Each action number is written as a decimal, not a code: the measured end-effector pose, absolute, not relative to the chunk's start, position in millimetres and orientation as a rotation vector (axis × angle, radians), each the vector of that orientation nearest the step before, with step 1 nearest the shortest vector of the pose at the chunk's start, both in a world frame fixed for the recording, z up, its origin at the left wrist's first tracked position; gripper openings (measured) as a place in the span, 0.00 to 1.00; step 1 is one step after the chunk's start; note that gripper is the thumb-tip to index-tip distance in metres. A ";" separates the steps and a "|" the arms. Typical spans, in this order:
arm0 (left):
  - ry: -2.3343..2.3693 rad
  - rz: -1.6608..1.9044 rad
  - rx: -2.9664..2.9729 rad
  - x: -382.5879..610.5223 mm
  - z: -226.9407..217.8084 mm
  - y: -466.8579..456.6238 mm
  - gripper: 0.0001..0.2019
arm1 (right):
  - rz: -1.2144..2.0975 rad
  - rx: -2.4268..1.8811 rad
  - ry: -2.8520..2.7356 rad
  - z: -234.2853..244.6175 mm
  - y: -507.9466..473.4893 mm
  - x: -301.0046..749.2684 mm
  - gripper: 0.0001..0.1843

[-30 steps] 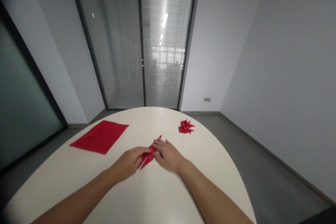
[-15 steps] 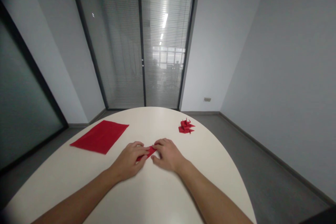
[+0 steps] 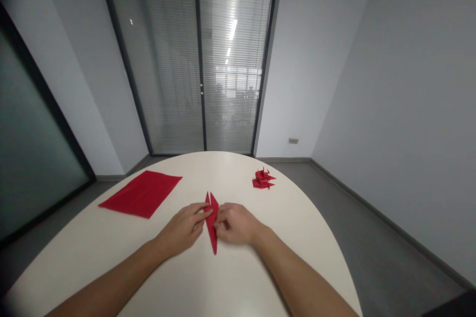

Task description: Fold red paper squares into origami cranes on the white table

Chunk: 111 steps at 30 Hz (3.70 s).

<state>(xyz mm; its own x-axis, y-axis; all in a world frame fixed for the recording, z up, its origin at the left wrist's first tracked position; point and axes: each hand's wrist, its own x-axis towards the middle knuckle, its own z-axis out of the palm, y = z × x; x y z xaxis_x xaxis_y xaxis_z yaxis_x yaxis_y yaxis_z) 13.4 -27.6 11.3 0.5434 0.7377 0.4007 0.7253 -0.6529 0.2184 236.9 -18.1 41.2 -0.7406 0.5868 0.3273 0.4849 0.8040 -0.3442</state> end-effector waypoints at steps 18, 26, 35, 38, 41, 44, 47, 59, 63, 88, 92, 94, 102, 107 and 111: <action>1.173 0.841 2.569 11.5 3.5 -24.1 0.18 | 0.458 -0.737 -2.455 25.5 -9.5 242.0 0.25; 1.178 0.821 2.551 11.5 8.0 -26.5 0.16 | 0.484 -0.775 -2.447 32.2 -14.2 241.8 0.20; 1.208 0.785 2.465 14.8 19.6 -30.0 0.07 | 0.388 -0.901 -2.443 27.2 -8.1 240.1 0.06; 1.209 0.779 2.458 15.0 22.1 -30.0 0.06 | 0.387 -0.949 -2.432 28.0 -8.7 239.1 0.05; 1.224 0.793 2.451 15.7 22.2 -29.9 0.06 | 0.450 -0.979 -2.388 28.7 -10.3 238.0 0.11; 1.254 0.810 2.426 16.5 20.6 -29.6 0.04 | 0.543 -0.981 -2.338 25.9 -10.7 237.4 0.23; 1.278 0.808 2.407 16.2 18.0 -29.1 0.03 | 0.588 -0.976 -2.322 21.0 -9.5 237.4 0.31; 1.264 0.873 2.359 13.4 5.5 -25.7 0.29 | 0.569 -1.002 -2.304 17.8 -10.0 238.1 0.39; 1.258 0.862 2.399 12.8 5.0 -24.8 0.26 | 0.507 -0.996 -2.307 17.7 -8.6 238.2 0.25; 1.209 0.813 2.530 12.2 13.1 -26.7 0.18 | 0.359 -0.976 -2.439 25.3 -7.0 238.9 0.07; 1.228 0.804 2.537 11.6 11.0 -25.8 0.18 | 0.352 -0.982 -2.459 27.1 -6.5 239.0 0.10; 1.220 0.819 2.537 11.7 10.4 -25.3 0.19 | 0.351 -0.990 -2.459 27.6 -6.2 239.2 0.11; 1.204 0.890 2.531 13.5 14.7 -26.6 0.13 | 0.376 -0.970 -2.428 29.2 -7.3 238.5 0.13; 1.208 0.922 2.514 13.6 18.0 -26.9 0.10 | 0.391 -0.920 -2.431 35.5 -12.3 238.5 0.13; 1.266 0.923 2.478 13.4 18.3 -26.7 0.11 | 0.427 -0.835 -2.431 38.5 -15.8 239.4 0.14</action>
